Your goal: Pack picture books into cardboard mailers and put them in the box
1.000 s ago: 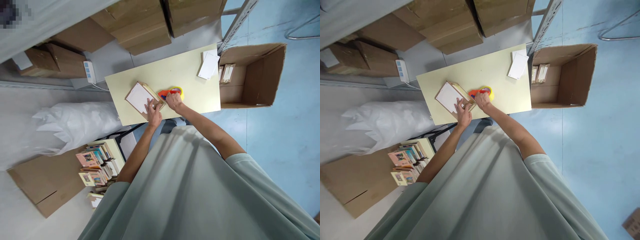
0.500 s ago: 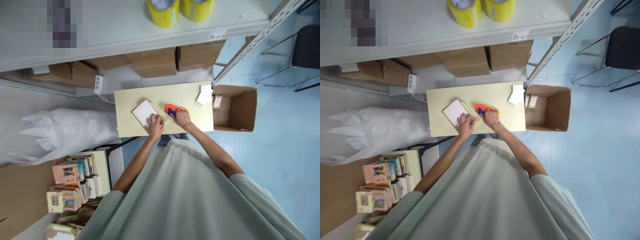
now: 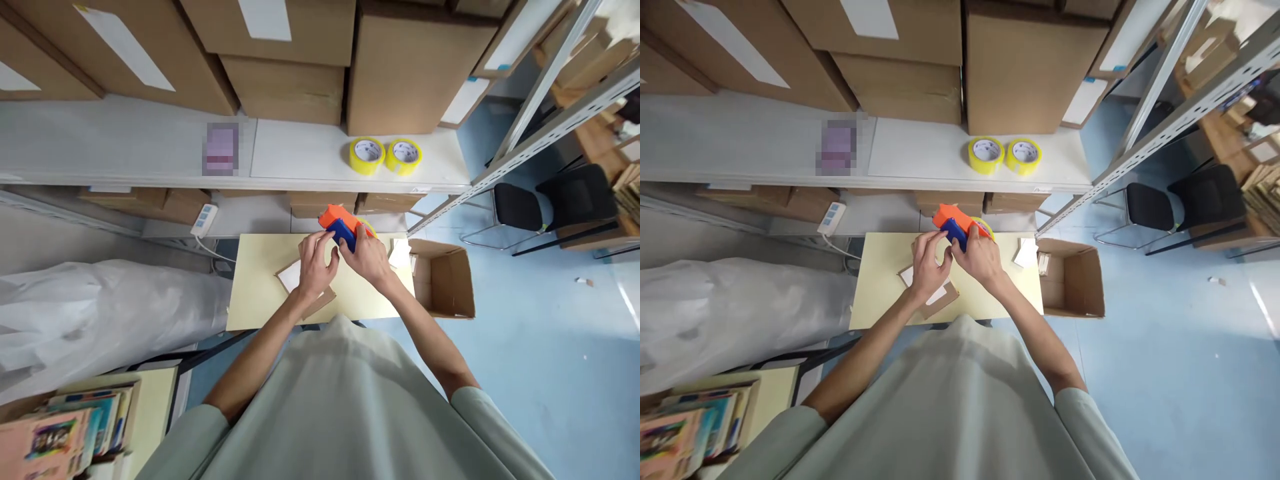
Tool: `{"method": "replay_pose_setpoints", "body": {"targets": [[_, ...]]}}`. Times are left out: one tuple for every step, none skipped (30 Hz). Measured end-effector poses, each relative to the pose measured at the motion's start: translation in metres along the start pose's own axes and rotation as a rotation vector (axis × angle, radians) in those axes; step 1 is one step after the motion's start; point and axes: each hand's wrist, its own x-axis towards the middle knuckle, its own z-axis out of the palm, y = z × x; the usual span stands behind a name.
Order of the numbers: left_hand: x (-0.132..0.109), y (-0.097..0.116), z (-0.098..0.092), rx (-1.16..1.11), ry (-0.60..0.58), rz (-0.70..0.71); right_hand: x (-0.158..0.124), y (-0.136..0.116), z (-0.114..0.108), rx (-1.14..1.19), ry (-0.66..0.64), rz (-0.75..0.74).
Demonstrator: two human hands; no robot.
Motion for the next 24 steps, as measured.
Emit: {"method": "replay_pose_setpoints", "body": {"targets": [[0.014,-0.001,-0.007,-0.014,0.022,0.014,0.006,-0.007,-0.011,-0.005,0.043,-0.005],[0.027,-0.002,-0.015,-0.025,0.038,0.025,0.013,-0.015,-0.020,-0.010,0.088,-0.013],[0.041,-0.002,-0.023,-0.030,0.049,0.032,0.022,-0.021,-0.029,-0.014,0.135,-0.026],[0.054,-0.003,-0.031,-0.031,0.057,0.036,0.031,-0.028,-0.036,-0.018,0.183,-0.043],[0.066,-0.004,-0.039,-0.030,0.065,0.040,0.042,-0.034,-0.042,-0.022,0.229,-0.068],[0.077,-0.006,-0.046,-0.030,0.073,0.047,0.054,-0.039,-0.047,-0.030,0.273,-0.099],[0.087,-0.007,-0.054,-0.031,0.084,0.056,0.067,-0.043,-0.051,-0.038,0.310,-0.134],[0.095,-0.009,-0.062,-0.032,0.096,0.065,0.080,-0.047,-0.053,-0.043,0.342,-0.169],[0.101,-0.011,-0.070,-0.033,0.108,0.072,0.093,-0.051,-0.054,-0.045,0.367,-0.200],[0.104,-0.013,-0.078,-0.031,0.120,0.074,0.106,-0.054,-0.055,-0.049,0.382,-0.220],[0.106,-0.015,-0.085,-0.027,0.127,0.070,0.118,-0.056,-0.055,-0.058,0.386,-0.227],[0.106,-0.018,-0.091,-0.024,0.132,0.063,0.129,-0.059,-0.054,-0.071,0.382,-0.225],[0.105,-0.021,-0.097,-0.021,0.132,0.055,0.139,-0.062,-0.054,-0.087,0.372,-0.218],[0.102,-0.025,-0.103,-0.020,0.131,0.049,0.148,-0.065,-0.053,-0.103,0.360,-0.210],[0.098,-0.028,-0.107,-0.022,0.127,0.048,0.155,-0.067,-0.052,-0.117,0.348,-0.202],[0.095,-0.032,-0.111,-0.026,0.123,0.049,0.160,-0.070,-0.052,-0.128,0.335,-0.196],[0.091,-0.036,-0.114,-0.030,0.119,0.053,0.165,-0.073,-0.051,-0.138,0.324,-0.189],[0.087,-0.040,-0.116,-0.034,0.117,0.060,0.169,-0.075,-0.050,-0.147,0.313,-0.181],[0.083,-0.044,-0.118,-0.039,0.117,0.068,0.173,-0.078,-0.050,-0.155,0.300,-0.173],[0.080,-0.049,-0.120,-0.043,0.119,0.078,0.176,-0.080,-0.049,-0.158,0.289,-0.164],[0.077,-0.053,-0.121,-0.047,0.122,0.090,0.179,-0.081,-0.048,-0.154,0.282,-0.158],[0.074,-0.057,-0.122,-0.052,0.125,0.103,0.182,-0.083,-0.046,-0.142,0.279,-0.154],[0.071,-0.062,-0.123,-0.059,0.129,0.115,0.184,-0.083,-0.044,-0.123,0.282,-0.153],[0.069,-0.066,-0.124,-0.066,0.132,0.124,0.186,-0.084,-0.042,-0.101,0.289,-0.153]]}}
